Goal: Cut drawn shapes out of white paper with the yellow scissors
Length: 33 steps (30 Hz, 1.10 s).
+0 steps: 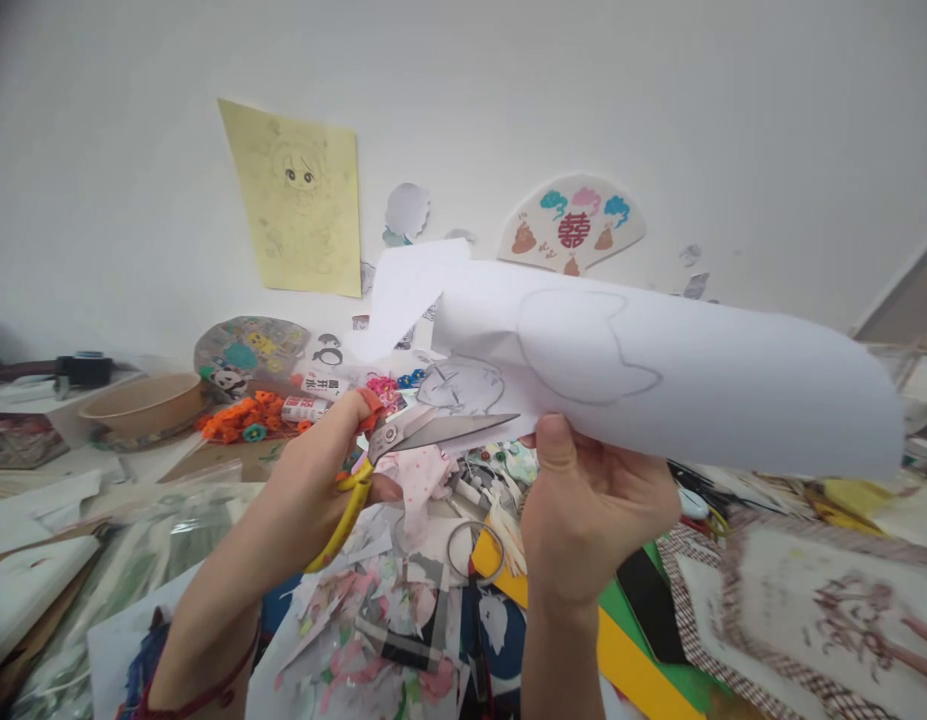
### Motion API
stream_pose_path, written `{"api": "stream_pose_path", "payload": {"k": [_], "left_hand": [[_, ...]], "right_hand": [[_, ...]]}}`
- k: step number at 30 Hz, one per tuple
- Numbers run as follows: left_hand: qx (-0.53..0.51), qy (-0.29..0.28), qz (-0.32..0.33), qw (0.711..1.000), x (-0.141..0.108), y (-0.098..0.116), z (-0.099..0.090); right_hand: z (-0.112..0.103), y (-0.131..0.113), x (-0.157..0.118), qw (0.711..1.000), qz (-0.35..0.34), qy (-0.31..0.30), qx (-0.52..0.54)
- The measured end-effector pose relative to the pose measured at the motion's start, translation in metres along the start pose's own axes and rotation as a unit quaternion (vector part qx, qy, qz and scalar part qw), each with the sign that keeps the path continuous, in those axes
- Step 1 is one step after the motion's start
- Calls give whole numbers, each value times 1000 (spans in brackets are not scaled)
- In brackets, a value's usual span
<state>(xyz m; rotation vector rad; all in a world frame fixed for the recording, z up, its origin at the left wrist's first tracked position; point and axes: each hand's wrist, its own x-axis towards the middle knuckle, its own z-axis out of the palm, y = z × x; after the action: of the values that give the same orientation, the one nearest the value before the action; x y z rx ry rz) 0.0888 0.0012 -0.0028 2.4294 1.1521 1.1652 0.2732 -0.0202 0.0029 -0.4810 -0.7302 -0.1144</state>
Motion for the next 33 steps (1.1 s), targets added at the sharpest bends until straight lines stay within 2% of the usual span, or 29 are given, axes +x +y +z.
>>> {"api": "stream_pose_path", "payload": {"k": [16,23,28,33], "left_hand": [[25,-3,-6,1000,-2,-3,1],[20,-13,-15,1000,-2,-2,2],[14,-20,-26,999,-2,0,2],[5,-12,6,1000,0,-3,2]], "right_hand": [[1,-1,1,1000,5,12,6],[1,0,2,1000,-20,7,4],[1,0,3,1000,-6,4,0],[2,0,2,1000,-17,7,-3]]}}
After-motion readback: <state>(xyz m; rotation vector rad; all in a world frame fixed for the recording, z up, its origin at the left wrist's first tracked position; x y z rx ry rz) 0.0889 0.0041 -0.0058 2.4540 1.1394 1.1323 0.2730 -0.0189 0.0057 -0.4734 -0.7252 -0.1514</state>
